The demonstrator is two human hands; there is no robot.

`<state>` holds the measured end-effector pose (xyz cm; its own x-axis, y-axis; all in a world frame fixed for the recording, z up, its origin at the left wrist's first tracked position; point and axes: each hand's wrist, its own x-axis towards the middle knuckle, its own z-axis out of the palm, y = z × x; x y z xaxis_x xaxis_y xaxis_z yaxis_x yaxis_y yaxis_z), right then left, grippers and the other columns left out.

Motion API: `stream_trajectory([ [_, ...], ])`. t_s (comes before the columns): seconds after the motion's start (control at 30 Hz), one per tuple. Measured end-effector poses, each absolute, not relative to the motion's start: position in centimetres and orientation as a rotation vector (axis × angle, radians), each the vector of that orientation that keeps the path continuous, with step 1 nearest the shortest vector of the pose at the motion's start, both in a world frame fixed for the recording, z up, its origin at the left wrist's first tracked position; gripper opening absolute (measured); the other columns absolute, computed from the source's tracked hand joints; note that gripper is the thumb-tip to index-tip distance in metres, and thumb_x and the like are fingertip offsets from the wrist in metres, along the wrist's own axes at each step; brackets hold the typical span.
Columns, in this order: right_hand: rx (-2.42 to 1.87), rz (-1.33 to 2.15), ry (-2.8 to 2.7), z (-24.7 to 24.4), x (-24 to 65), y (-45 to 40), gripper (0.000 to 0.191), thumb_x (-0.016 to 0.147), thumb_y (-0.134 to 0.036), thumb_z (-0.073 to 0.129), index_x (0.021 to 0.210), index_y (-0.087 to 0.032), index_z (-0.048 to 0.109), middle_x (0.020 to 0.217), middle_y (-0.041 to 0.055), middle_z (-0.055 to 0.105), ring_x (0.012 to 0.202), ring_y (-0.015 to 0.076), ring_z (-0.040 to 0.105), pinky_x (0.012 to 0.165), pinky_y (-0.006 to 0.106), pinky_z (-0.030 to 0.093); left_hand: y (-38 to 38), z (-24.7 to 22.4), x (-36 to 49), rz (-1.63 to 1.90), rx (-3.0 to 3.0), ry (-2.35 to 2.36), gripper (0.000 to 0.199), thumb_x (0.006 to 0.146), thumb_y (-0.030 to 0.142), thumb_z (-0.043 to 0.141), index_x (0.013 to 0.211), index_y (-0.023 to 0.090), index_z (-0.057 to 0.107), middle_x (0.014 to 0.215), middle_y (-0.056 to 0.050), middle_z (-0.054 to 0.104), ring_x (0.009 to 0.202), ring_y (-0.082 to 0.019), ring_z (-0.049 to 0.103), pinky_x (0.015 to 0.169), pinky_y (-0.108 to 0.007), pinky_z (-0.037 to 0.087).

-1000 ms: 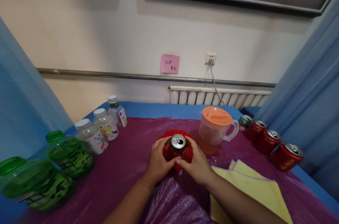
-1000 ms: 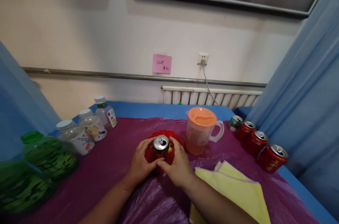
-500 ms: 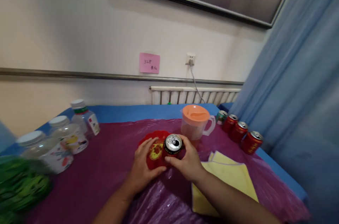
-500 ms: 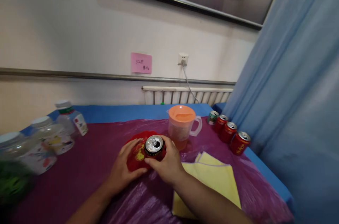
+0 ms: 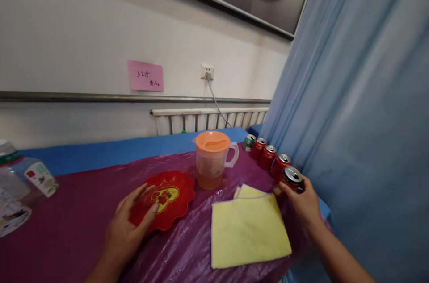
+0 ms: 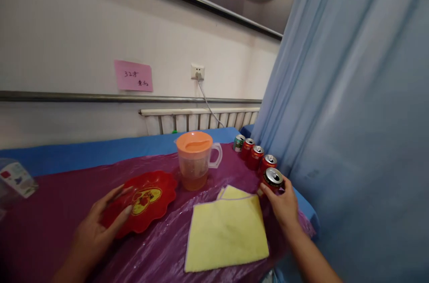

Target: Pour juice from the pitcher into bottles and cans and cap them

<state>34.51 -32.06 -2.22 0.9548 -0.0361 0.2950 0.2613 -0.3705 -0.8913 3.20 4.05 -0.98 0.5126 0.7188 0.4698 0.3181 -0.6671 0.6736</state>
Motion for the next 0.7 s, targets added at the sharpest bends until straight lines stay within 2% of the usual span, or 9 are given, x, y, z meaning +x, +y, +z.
stream_trajectory([
  [0.27, -2.041, -0.402, -0.025, -5.9, 39.9, -35.0, 0.086, 0.054, -0.07, 0.077, 0.118, -0.014, 0.062, 0.11, 0.0171, 0.072, 0.097, 0.0337, 0.067, 0.089, 0.046, 0.051, 4.7, -1.1, 3.3, 1.04, 2.233, 0.904, 0.056, 0.081, 0.057, 0.06, 0.126, 0.025, 0.063, 0.125, -0.011, 0.072, 0.12, -0.037, 0.066, 0.105, -0.058, 0.051],
  [0.57, -2.098, -0.418, -0.044, -6.5, 41.2, -34.3, 0.092, 0.058, -0.077, 0.07, 0.123, -0.013, 0.06, 0.117, 0.0206, 0.07, 0.104, 0.0363, 0.066, 0.091, 0.047, 0.05, 4.7, -1.3, 3.3, 1.038, 2.242, 0.904, 0.052, 0.081, 0.056, 0.061, 0.123, 0.025, 0.065, 0.125, -0.011, 0.071, 0.118, -0.036, 0.067, 0.104, -0.057, 0.052],
  [0.7, -2.138, -0.369, -0.081, -6.3, 41.1, -34.6, 0.087, 0.061, -0.076, 0.07, 0.125, -0.018, 0.06, 0.116, 0.0174, 0.07, 0.103, 0.0361, 0.067, 0.09, 0.047, 0.051, 4.5, -1.3, 3.3, 1.048, 2.251, 0.864, 0.05, 0.083, 0.054, 0.061, 0.121, 0.023, 0.066, 0.126, -0.012, 0.071, 0.119, -0.035, 0.066, 0.105, -0.055, 0.052],
])
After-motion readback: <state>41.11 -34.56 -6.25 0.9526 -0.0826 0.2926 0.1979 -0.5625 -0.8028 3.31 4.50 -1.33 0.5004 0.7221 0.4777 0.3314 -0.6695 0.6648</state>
